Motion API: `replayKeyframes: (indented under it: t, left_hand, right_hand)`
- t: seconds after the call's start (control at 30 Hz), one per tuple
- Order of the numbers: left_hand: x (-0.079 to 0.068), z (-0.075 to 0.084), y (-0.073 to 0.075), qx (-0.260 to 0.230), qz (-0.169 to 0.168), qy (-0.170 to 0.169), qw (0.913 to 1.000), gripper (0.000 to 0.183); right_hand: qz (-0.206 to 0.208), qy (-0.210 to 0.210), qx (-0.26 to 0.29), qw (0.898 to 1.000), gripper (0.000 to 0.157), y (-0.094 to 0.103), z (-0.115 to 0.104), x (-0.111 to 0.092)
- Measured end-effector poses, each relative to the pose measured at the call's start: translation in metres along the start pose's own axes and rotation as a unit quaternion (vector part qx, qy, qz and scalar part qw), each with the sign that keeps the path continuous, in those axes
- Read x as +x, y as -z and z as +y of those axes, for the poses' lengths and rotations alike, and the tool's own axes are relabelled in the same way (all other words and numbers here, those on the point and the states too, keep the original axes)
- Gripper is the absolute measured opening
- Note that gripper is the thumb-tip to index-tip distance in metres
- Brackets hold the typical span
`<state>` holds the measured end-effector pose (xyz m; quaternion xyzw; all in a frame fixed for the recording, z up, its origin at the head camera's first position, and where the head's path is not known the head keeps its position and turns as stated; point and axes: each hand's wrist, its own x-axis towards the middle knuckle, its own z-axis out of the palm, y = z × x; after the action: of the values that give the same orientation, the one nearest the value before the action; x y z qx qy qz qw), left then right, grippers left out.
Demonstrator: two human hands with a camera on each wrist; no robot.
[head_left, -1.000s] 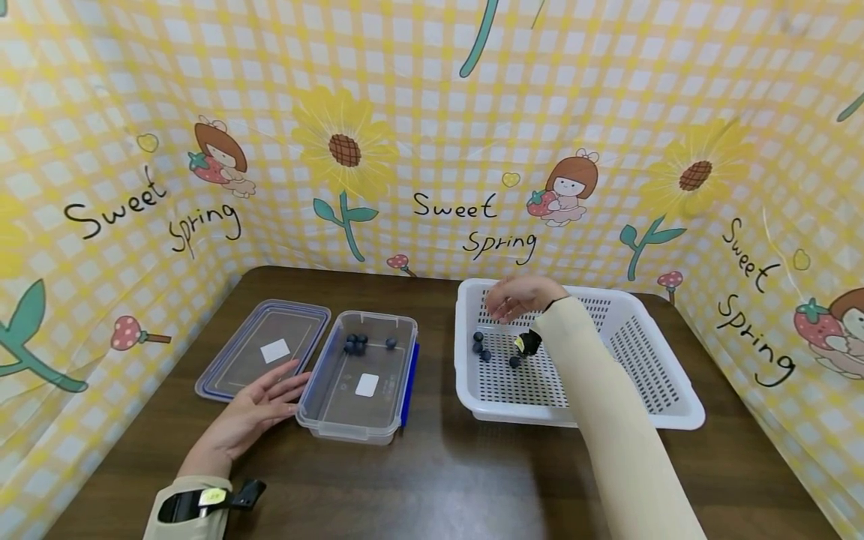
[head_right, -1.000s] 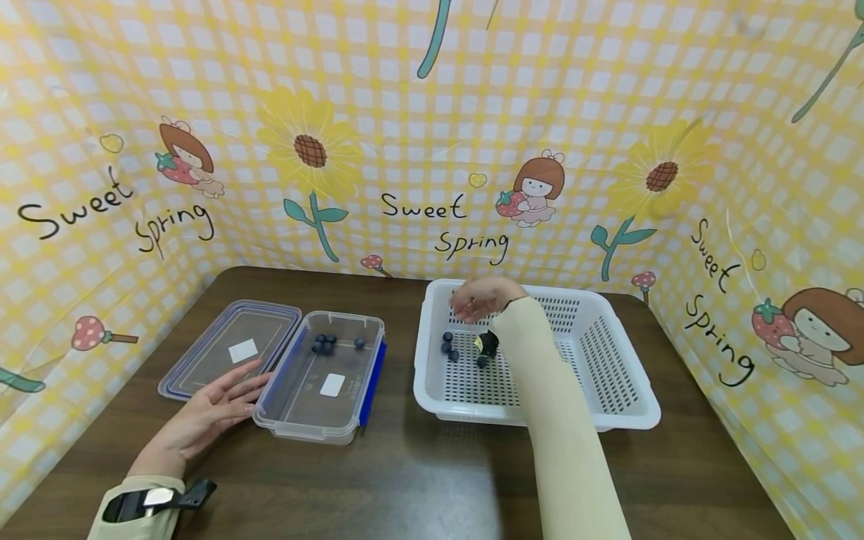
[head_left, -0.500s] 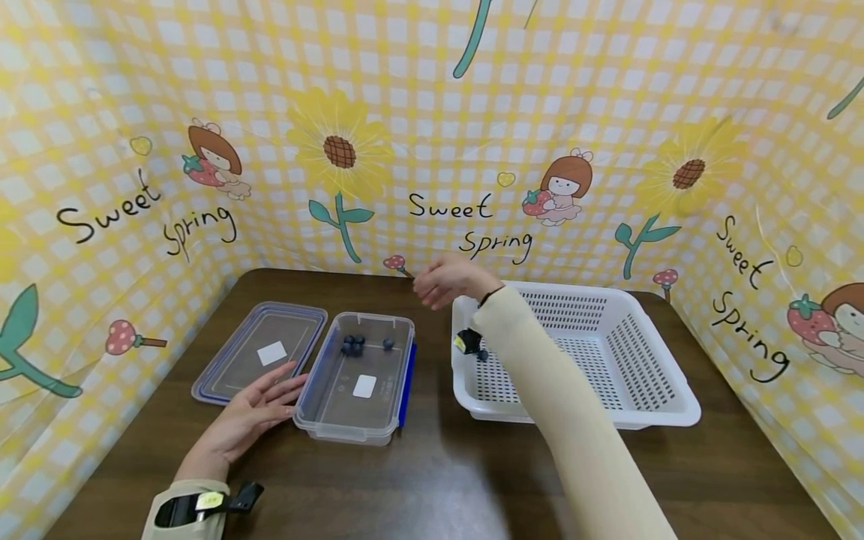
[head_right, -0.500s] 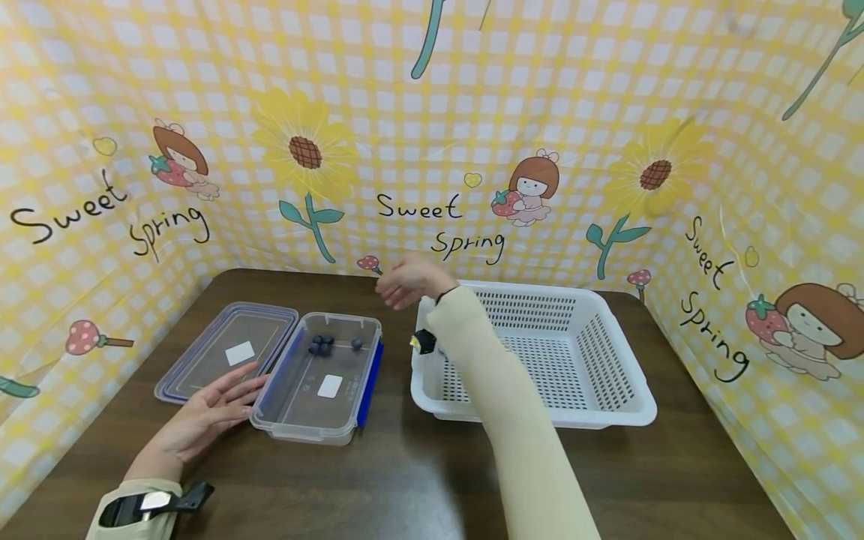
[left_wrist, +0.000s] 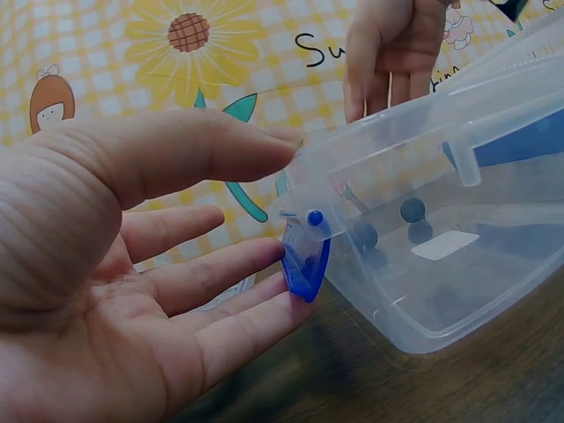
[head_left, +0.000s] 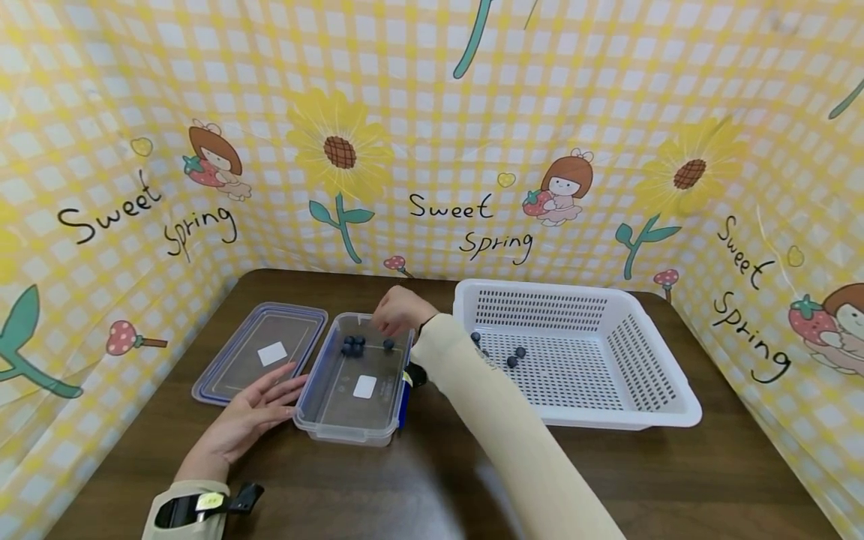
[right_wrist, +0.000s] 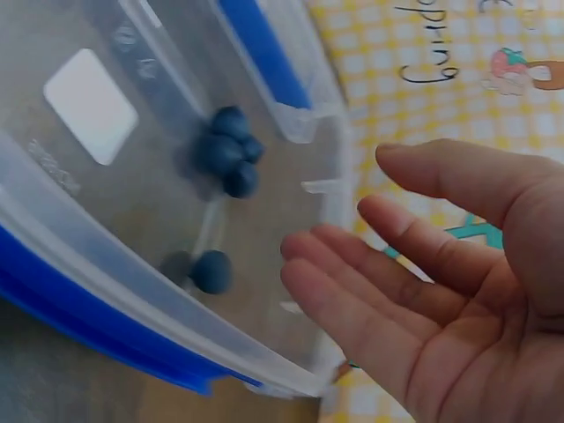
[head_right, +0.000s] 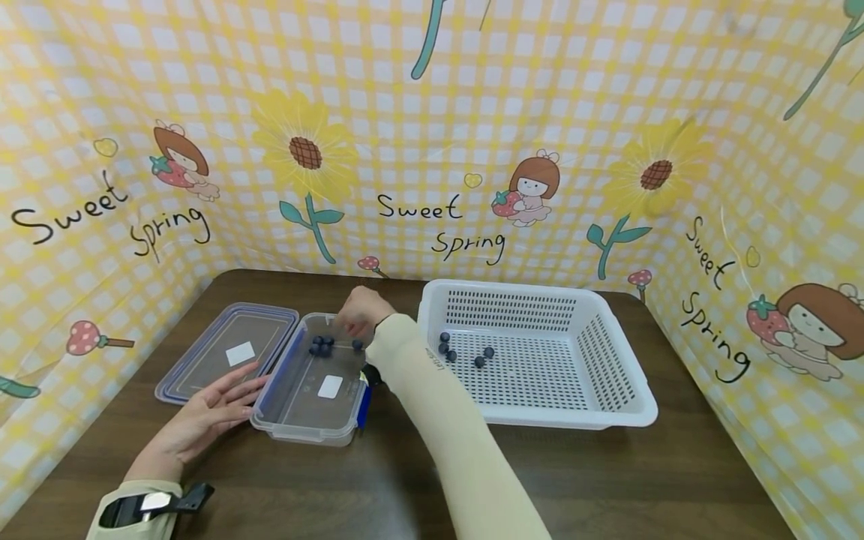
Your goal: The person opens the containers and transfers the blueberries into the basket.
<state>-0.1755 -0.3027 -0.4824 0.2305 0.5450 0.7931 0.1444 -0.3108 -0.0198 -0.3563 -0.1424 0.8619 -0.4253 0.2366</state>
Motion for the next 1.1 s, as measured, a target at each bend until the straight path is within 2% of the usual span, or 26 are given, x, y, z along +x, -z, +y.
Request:
replayKeyframes:
  t: [0.13,0.3,0.47,0.77,0.8,0.9,1.0,1.1]
  left_hand:
    - [0.000,-0.001,0.001,0.002,0.002,0.000,1.0000,0.066]
    - [0.000,-0.001,0.000,0.007,0.004,0.002,1.0000,0.065]
    - [0.000,0.000,0.000,0.010,0.005,0.003,0.9999,0.065]
    - [0.001,0.000,0.000,0.011,0.008,0.003,0.9999,0.065]
    - [0.001,0.000,0.000,0.010,0.008,0.003,0.9999,0.065]
    - [0.001,-0.001,0.001,0.007,0.008,0.002,0.9999,0.065]
    - [0.000,-0.001,0.002,0.006,0.007,0.003,1.0000,0.065]
    - [0.000,-0.001,0.002,0.006,0.005,0.001,1.0000,0.065]
  right_hand:
    - [0.024,-0.026,-0.041,0.999,0.011,-0.015,0.005,0.008]
    - [0.042,-0.044,-0.102,0.993,0.010,-0.027,0.009,0.015]
    - [0.044,-0.030,-0.149,0.987,0.011,-0.033,0.010,0.014]
    - [0.028,-0.007,-0.190,0.981,0.013,-0.036,0.015,0.019]
    - [0.027,-0.005,-0.192,0.981,0.014,-0.036,0.015,0.020]
    - [0.025,-0.011,-0.198,0.980,0.032,-0.037,0.014,0.021]
    - [0.024,-0.018,-0.217,0.976,0.042,-0.040,0.015,0.021]
    - [0.029,-0.017,-0.249,0.968,0.039,-0.042,0.015,0.021]
